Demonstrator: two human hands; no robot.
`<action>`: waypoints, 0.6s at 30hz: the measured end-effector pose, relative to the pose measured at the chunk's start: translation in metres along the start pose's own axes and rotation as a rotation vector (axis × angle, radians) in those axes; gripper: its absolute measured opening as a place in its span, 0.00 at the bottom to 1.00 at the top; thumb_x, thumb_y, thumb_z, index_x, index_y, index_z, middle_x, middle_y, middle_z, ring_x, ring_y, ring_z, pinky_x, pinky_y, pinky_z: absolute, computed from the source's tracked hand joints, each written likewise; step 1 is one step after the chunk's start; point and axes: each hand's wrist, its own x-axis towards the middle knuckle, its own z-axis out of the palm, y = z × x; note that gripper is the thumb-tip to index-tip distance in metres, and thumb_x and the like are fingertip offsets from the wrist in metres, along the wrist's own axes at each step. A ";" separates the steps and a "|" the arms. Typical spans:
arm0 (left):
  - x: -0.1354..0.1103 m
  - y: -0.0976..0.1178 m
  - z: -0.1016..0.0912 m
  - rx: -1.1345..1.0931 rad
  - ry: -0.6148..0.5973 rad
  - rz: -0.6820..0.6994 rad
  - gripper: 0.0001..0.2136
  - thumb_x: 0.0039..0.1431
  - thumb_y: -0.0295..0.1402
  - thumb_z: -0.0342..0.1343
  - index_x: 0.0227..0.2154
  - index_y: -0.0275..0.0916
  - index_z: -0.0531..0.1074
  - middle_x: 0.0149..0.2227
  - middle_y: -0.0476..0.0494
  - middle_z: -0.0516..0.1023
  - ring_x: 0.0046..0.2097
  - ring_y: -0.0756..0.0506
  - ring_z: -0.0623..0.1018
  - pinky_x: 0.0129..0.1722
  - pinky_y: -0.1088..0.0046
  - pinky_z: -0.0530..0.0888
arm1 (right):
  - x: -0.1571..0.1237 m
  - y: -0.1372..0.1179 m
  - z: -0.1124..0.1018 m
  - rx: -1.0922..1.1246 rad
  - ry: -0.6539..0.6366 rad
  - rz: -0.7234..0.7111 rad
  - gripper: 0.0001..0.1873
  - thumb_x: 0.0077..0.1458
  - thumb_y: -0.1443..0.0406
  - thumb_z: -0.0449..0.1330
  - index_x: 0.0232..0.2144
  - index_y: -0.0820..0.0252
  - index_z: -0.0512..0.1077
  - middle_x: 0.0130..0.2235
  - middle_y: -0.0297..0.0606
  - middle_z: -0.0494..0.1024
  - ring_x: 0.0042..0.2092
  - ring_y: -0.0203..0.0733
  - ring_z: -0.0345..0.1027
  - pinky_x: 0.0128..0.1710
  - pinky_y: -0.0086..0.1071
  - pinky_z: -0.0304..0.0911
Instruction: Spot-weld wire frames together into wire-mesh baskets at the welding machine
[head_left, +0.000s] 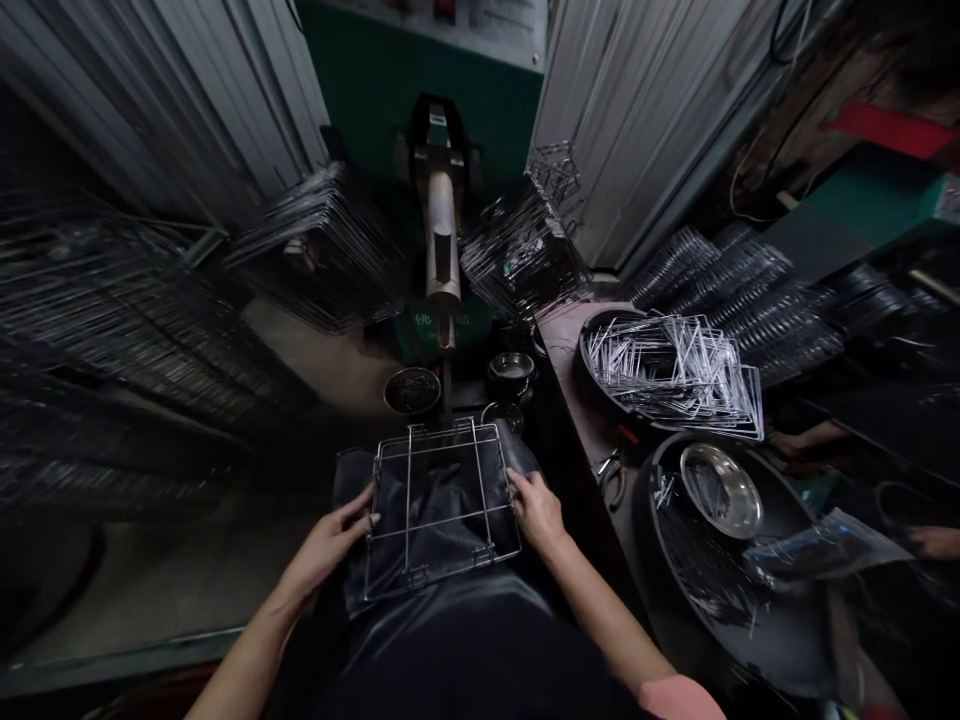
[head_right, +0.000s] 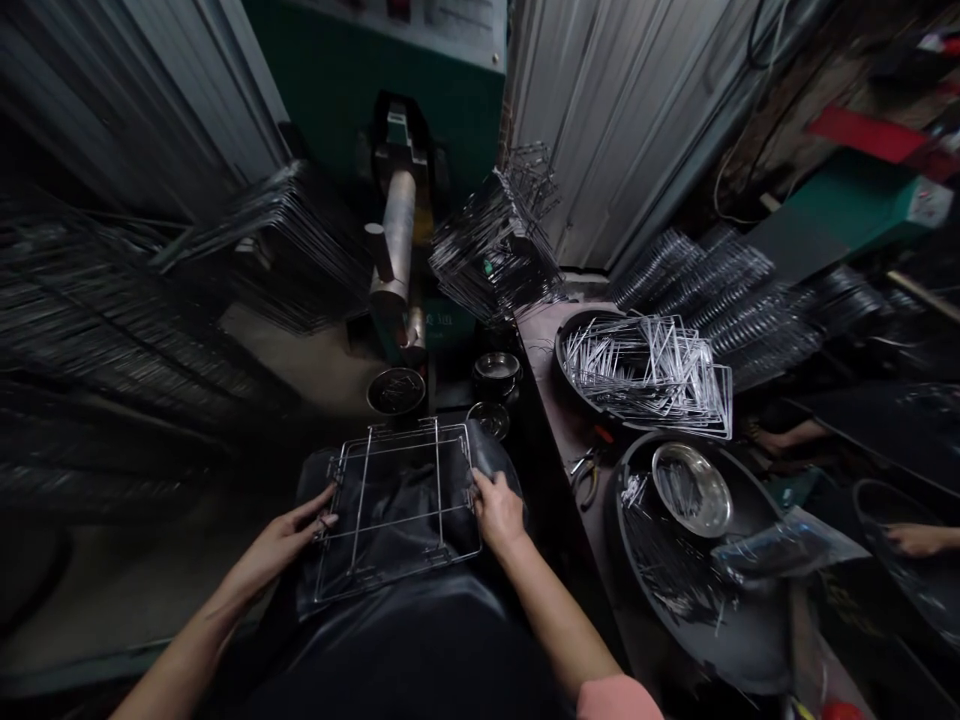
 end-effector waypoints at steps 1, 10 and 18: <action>-0.003 0.000 0.001 0.005 0.013 0.002 0.34 0.30 0.47 0.67 0.46 0.39 0.73 0.34 0.44 0.78 0.39 0.43 0.75 0.39 0.70 0.73 | 0.001 0.000 -0.001 0.031 0.015 0.006 0.23 0.53 0.66 0.55 0.52 0.55 0.68 0.46 0.45 0.73 0.42 0.44 0.71 0.44 0.34 0.64; 0.023 0.029 -0.018 0.003 -0.196 -0.067 0.30 0.32 0.39 0.68 0.45 0.39 0.73 0.20 0.52 0.70 0.21 0.51 0.66 0.22 0.76 0.66 | 0.012 0.021 0.011 0.487 -0.117 -0.042 0.16 0.50 0.59 0.54 0.36 0.60 0.76 0.39 0.42 0.79 0.44 0.48 0.70 0.47 0.39 0.62; 0.158 0.207 0.010 0.147 0.415 0.374 0.41 0.39 0.45 0.64 0.56 0.31 0.60 0.51 0.31 0.70 0.51 0.38 0.71 0.48 0.68 0.67 | 0.015 0.036 0.024 0.471 -0.115 -0.005 0.20 0.48 0.50 0.53 0.23 0.60 0.71 0.25 0.37 0.74 0.33 0.46 0.68 0.34 0.33 0.60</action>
